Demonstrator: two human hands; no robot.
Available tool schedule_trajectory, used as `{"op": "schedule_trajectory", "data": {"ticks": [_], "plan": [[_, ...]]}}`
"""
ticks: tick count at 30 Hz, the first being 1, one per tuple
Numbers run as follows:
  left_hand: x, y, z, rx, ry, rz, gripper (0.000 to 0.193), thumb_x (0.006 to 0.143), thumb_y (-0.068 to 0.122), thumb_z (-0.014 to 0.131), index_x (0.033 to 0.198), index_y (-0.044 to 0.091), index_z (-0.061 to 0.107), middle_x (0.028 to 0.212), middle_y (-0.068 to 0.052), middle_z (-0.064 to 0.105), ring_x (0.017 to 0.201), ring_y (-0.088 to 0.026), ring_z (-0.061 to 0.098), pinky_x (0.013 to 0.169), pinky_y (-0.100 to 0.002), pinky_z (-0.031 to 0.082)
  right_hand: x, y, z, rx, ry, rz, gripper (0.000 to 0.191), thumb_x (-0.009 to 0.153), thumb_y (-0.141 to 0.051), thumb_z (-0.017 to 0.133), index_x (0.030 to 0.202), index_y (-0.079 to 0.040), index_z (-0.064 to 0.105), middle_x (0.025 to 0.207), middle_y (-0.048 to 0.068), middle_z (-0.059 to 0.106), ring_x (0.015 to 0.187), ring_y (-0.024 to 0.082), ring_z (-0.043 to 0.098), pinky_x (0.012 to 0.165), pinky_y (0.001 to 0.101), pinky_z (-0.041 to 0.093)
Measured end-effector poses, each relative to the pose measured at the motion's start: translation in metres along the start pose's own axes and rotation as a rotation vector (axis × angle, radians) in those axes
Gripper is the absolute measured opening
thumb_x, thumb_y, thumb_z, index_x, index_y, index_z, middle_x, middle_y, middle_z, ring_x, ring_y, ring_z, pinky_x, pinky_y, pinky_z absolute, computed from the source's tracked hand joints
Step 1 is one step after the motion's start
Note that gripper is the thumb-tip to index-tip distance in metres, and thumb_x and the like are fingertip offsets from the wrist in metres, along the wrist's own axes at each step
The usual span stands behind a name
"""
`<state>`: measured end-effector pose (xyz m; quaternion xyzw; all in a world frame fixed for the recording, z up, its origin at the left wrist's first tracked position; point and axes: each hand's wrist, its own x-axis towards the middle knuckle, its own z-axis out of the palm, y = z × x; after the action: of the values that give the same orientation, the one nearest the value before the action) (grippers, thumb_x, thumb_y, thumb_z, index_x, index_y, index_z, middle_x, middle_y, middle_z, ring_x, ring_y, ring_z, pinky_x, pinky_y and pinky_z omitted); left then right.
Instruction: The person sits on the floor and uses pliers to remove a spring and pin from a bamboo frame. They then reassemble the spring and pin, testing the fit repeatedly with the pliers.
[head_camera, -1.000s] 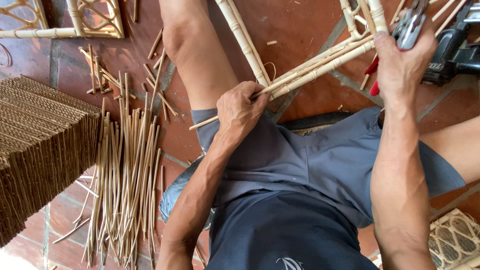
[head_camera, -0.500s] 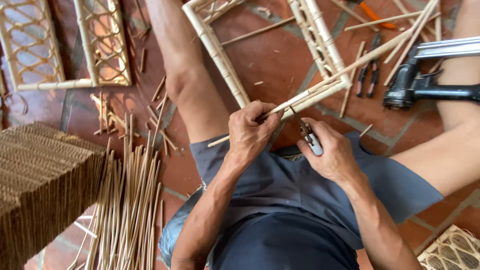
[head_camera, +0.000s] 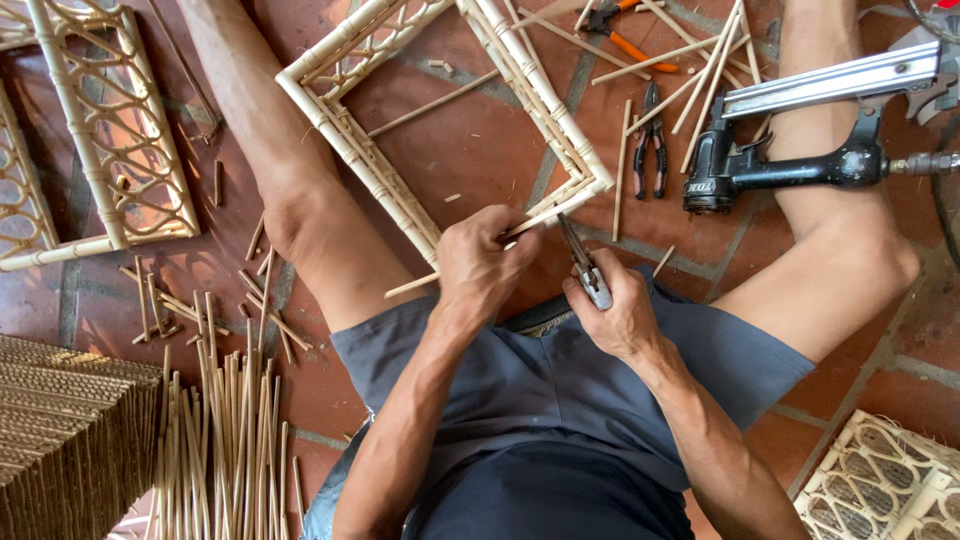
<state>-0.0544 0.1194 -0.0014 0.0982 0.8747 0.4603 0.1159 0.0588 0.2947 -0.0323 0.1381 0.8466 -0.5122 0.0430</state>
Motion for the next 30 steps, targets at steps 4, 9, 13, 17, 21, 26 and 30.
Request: {"op": "schedule_trajectory", "data": {"ticks": [4,9,13,17,21,26,30], "plan": [[-0.04,-0.058,-0.069,-0.103,0.213,0.047,0.015,0.097,0.007,0.074,0.111,0.005,0.07,0.09,-0.002,0.07,0.073,-0.008,0.062,0.061,-0.025,0.052,0.006,-0.002,-0.017,0.281,0.005,0.123,0.03,0.091,-0.013,0.07,0.116,0.0,0.063,0.083,0.005,0.067,0.064,0.015,0.063,0.058,0.032,0.053],[-0.128,-0.122,-0.172,0.781,0.426,-0.278,0.032,0.104,0.017,0.075,0.132,0.001,0.071,0.103,-0.016,0.066,0.089,-0.023,0.061,0.074,-0.033,0.048,0.015,-0.027,-0.035,0.563,-0.061,0.046,0.039,0.094,-0.004,0.066,0.131,0.006,0.062,0.097,0.012,0.072,0.085,0.014,0.065,0.075,0.03,0.053],[-0.159,-0.109,-0.172,1.026,0.554,-0.165,0.04,0.095,0.026,0.071,0.126,0.001,0.067,0.115,-0.013,0.067,0.099,-0.023,0.068,0.081,-0.03,0.057,0.006,-0.057,-0.042,0.789,-0.237,-0.032,0.046,0.092,-0.003,0.066,0.135,0.007,0.056,0.11,0.019,0.073,0.104,0.025,0.072,0.093,0.0395,0.062],[-0.137,-0.048,-0.115,-0.14,0.423,-0.463,0.026,0.098,0.014,0.068,0.12,0.001,0.073,0.113,-0.008,0.07,0.093,-0.018,0.068,0.078,-0.026,0.052,-0.003,-0.071,-0.043,1.102,-0.527,0.031,0.051,0.089,-0.014,0.074,0.132,0.01,0.063,0.117,0.026,0.074,0.109,0.035,0.075,0.1,0.0484,0.061],[-0.087,0.018,-0.056,-1.049,-0.44,-0.306,0.046,0.093,0.009,0.07,0.138,0.001,0.063,0.134,-0.009,0.064,0.083,-0.018,0.066,0.076,-0.031,0.056,-0.016,-0.061,-0.042,1.185,-0.692,0.201,0.057,0.08,-0.023,0.082,0.121,0.015,0.072,0.104,0.029,0.079,0.096,0.04,0.079,0.092,0.051,0.064],[-0.072,0.067,-0.017,-1.49,-0.635,-0.376,0.05,0.102,0.01,0.07,0.15,0.003,0.054,0.13,-0.008,0.066,0.119,-0.01,0.063,0.106,-0.025,0.052,-0.037,-0.035,-0.048,1.098,-0.388,0.14,0.068,0.073,-0.015,0.09,0.131,0.007,0.061,0.11,0.013,0.07,0.103,0.024,0.068,0.094,0.0346,0.053],[-0.083,0.069,-0.008,-1.435,-0.592,-0.342,0.044,0.105,0.004,0.068,0.147,-0.002,0.058,0.123,-0.01,0.068,0.115,-0.013,0.063,0.101,-0.028,0.053,-0.049,-0.028,-0.059,1.016,-0.336,0.12,0.071,0.073,-0.015,0.087,0.134,0.007,0.059,0.111,0.011,0.07,0.104,0.021,0.068,0.095,0.0327,0.053]]}}
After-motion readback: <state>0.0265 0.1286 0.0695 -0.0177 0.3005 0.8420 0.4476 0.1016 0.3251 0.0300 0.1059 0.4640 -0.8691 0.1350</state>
